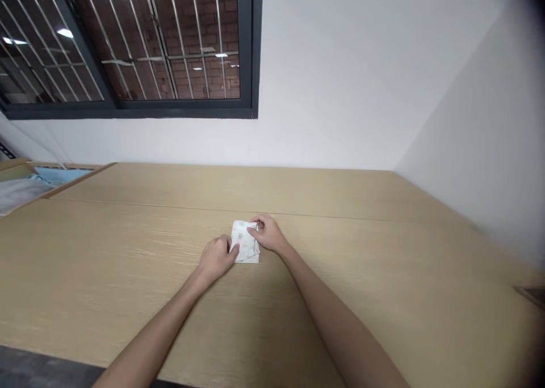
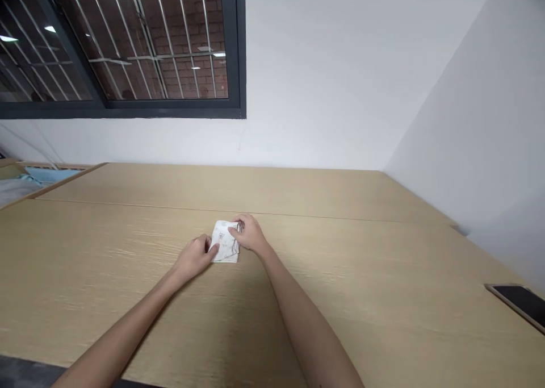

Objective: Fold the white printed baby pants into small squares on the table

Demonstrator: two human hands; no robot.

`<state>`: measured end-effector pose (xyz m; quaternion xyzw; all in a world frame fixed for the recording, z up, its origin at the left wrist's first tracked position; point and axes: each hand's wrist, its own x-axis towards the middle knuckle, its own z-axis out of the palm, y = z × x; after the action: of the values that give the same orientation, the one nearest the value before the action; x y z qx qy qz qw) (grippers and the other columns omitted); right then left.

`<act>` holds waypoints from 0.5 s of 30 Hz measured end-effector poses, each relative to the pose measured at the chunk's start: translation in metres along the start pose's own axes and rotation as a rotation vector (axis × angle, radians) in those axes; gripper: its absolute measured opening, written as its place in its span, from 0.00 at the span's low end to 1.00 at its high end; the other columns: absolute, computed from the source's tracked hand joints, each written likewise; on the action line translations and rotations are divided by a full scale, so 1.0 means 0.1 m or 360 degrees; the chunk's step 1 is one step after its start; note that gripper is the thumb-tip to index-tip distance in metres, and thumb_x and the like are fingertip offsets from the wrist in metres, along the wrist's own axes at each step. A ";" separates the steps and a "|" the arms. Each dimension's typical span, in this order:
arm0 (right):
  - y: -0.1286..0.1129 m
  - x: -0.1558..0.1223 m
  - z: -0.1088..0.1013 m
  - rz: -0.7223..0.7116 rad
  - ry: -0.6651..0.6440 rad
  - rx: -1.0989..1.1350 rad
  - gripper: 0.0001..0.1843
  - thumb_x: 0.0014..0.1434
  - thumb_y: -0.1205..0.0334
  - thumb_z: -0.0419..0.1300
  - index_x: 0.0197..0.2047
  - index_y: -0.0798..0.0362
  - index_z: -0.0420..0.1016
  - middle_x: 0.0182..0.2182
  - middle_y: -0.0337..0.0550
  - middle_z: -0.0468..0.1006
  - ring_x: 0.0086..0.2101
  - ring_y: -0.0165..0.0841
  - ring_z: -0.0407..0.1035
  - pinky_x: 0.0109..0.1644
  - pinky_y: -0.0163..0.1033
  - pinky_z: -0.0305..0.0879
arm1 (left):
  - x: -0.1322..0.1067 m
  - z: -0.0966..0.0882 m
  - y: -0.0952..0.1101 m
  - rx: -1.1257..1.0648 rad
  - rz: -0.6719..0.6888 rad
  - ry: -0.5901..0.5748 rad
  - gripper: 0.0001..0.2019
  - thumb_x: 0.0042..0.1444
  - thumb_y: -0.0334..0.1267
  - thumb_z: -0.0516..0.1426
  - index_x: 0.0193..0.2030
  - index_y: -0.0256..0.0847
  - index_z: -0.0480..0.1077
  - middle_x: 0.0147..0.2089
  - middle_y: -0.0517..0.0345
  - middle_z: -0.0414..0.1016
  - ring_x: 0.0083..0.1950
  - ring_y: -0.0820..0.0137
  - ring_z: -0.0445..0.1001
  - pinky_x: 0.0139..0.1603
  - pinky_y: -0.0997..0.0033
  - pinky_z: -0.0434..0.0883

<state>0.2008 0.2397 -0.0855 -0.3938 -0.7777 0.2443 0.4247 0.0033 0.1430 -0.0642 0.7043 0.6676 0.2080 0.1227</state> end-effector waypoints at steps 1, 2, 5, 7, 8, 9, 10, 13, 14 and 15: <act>-0.01 -0.02 0.01 -0.0028 0.0020 -0.0021 0.08 0.56 0.60 0.64 0.40 0.51 0.75 0.37 0.42 0.76 0.39 0.37 0.68 0.46 0.42 0.67 | 0.01 0.00 -0.01 -0.0038 -0.0011 -0.0002 0.12 0.62 0.47 0.53 0.32 0.42 0.66 0.31 0.54 0.76 0.32 0.64 0.73 0.33 0.67 0.59; -0.03 -0.04 0.01 -0.0049 0.0044 -0.0038 0.07 0.57 0.61 0.63 0.40 0.51 0.75 0.38 0.43 0.76 0.41 0.38 0.69 0.48 0.43 0.66 | 0.02 -0.01 -0.02 -0.0076 -0.0017 -0.0002 0.12 0.61 0.47 0.54 0.32 0.43 0.65 0.30 0.55 0.75 0.31 0.65 0.72 0.32 0.68 0.59; -0.12 -0.14 0.05 -0.0026 0.0112 -0.0054 0.06 0.59 0.63 0.60 0.42 0.50 0.72 0.42 0.45 0.75 0.46 0.39 0.68 0.53 0.45 0.65 | 0.06 -0.07 0.04 -0.0186 0.0001 0.0024 0.11 0.59 0.45 0.55 0.28 0.44 0.62 0.27 0.59 0.71 0.29 0.68 0.70 0.31 0.69 0.59; -0.21 -0.21 0.09 0.0063 0.0132 -0.0009 0.05 0.62 0.62 0.58 0.42 0.50 0.69 0.42 0.44 0.75 0.45 0.39 0.68 0.51 0.45 0.66 | 0.06 -0.16 0.14 -0.0254 0.0034 0.0061 0.11 0.58 0.44 0.54 0.28 0.44 0.61 0.26 0.61 0.70 0.29 0.69 0.68 0.31 0.70 0.59; -0.28 -0.24 0.11 0.0128 0.0131 0.0038 0.05 0.63 0.61 0.57 0.43 0.49 0.68 0.41 0.43 0.75 0.43 0.38 0.69 0.49 0.44 0.66 | 0.03 -0.23 0.21 -0.0285 0.0055 0.0081 0.11 0.58 0.44 0.54 0.28 0.44 0.60 0.26 0.62 0.69 0.28 0.70 0.67 0.31 0.70 0.59; -0.36 -0.28 0.13 0.0197 0.0118 0.0099 0.05 0.64 0.59 0.56 0.43 0.49 0.67 0.40 0.42 0.74 0.41 0.38 0.69 0.47 0.42 0.66 | -0.01 -0.31 0.27 -0.0310 0.0076 0.0100 0.11 0.58 0.44 0.54 0.28 0.44 0.60 0.26 0.63 0.68 0.28 0.71 0.67 0.31 0.71 0.59; -0.46 -0.31 0.15 0.0255 0.0093 0.0172 0.06 0.65 0.58 0.56 0.44 0.49 0.66 0.39 0.41 0.74 0.40 0.37 0.69 0.44 0.41 0.66 | -0.09 -0.39 0.34 -0.0328 0.0092 0.0123 0.11 0.58 0.45 0.54 0.28 0.44 0.60 0.26 0.64 0.67 0.28 0.71 0.66 0.31 0.71 0.59; -0.87 -0.44 0.19 0.0291 -0.0033 0.0440 0.10 0.67 0.54 0.55 0.47 0.49 0.65 0.37 0.39 0.74 0.36 0.35 0.69 0.40 0.38 0.65 | -0.51 -0.63 0.43 -0.0382 0.0106 0.0259 0.11 0.58 0.45 0.54 0.28 0.45 0.59 0.24 0.66 0.64 0.27 0.72 0.64 0.29 0.71 0.58; -1.04 -0.50 0.19 0.0261 -0.0081 0.0533 0.10 0.68 0.53 0.55 0.48 0.49 0.65 0.37 0.38 0.74 0.35 0.33 0.68 0.39 0.37 0.64 | -0.71 -0.68 0.42 -0.0413 0.0109 0.0341 0.12 0.58 0.45 0.54 0.27 0.45 0.58 0.23 0.67 0.63 0.26 0.72 0.63 0.29 0.71 0.59; -1.22 -0.57 0.20 0.0233 -0.0123 0.0621 0.10 0.68 0.53 0.55 0.48 0.49 0.65 0.36 0.38 0.73 0.34 0.32 0.67 0.38 0.36 0.63 | -0.95 -0.71 0.39 -0.0445 0.0109 0.0437 0.14 0.59 0.46 0.54 0.26 0.45 0.58 0.22 0.67 0.62 0.25 0.72 0.62 0.28 0.71 0.59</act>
<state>0.1536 0.1228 -0.0355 -0.3499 -0.7008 0.4354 0.4438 0.0030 0.0387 0.0037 0.6677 0.6183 0.3968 0.1201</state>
